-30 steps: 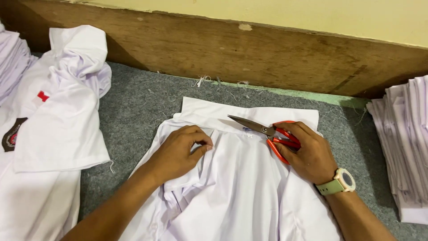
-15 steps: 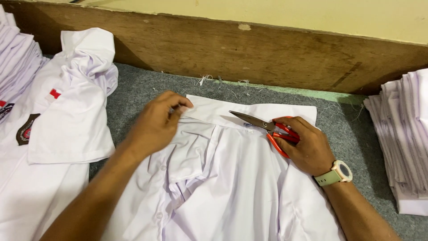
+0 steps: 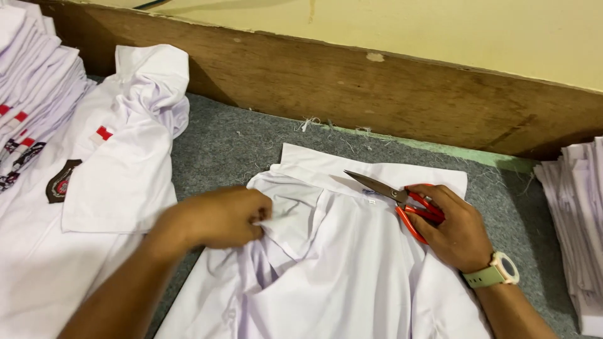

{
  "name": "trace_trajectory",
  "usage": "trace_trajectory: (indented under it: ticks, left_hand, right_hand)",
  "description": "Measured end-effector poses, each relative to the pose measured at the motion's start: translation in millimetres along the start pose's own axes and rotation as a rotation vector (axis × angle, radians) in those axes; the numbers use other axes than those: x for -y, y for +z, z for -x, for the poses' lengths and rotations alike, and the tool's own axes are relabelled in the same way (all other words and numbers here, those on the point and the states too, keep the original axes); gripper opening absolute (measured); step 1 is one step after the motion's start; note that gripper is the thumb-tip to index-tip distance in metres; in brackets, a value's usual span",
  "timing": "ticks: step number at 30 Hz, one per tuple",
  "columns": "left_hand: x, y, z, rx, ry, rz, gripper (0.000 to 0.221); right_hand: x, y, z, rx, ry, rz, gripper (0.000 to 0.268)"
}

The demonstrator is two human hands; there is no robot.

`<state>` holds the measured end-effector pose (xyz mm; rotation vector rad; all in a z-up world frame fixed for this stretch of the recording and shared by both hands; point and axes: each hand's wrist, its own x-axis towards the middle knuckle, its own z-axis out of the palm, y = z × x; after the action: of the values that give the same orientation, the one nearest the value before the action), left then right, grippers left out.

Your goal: Trimming loose threads from white shirts using scissors

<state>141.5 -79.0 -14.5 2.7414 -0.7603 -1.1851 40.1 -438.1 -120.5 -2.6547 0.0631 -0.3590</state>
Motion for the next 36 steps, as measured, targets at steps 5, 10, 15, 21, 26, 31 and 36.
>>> trace_trajectory:
  ticks: [5,10,15,21,26,31,36]
  left_hand:
    - [29,-8,-3,-0.025,-0.040,0.006,0.008]
    - [31,-19,4,-0.168,-0.091,0.259,0.035]
    - [53,-12,-34,-0.387,-0.202,0.270,0.045]
    - [58,6,-64,-0.503,-0.012,0.351,0.012]
    - [74,15,-81,-0.437,0.302,0.913,0.010]
    - [81,27,-104,-0.392,0.434,1.134,0.038]
    - [86,40,-129,-0.435,0.525,1.108,0.037]
  right_hand:
    - [-5,2,-1,-0.013,-0.065,-0.002,0.041]
    - [-4,2,0,-0.018,-0.058,-0.004,0.040]
    - [-4,2,0,-0.011,-0.047,-0.023,0.041]
    - [-6,3,1,0.005,-0.008,0.002,0.042]
    - [-3,2,1,-0.019,-0.020,-0.005,0.043]
    - [3,-5,-1,-0.026,-0.160,-0.084,0.040]
    - [55,-10,-24,-0.056,-0.207,-0.152,0.042]
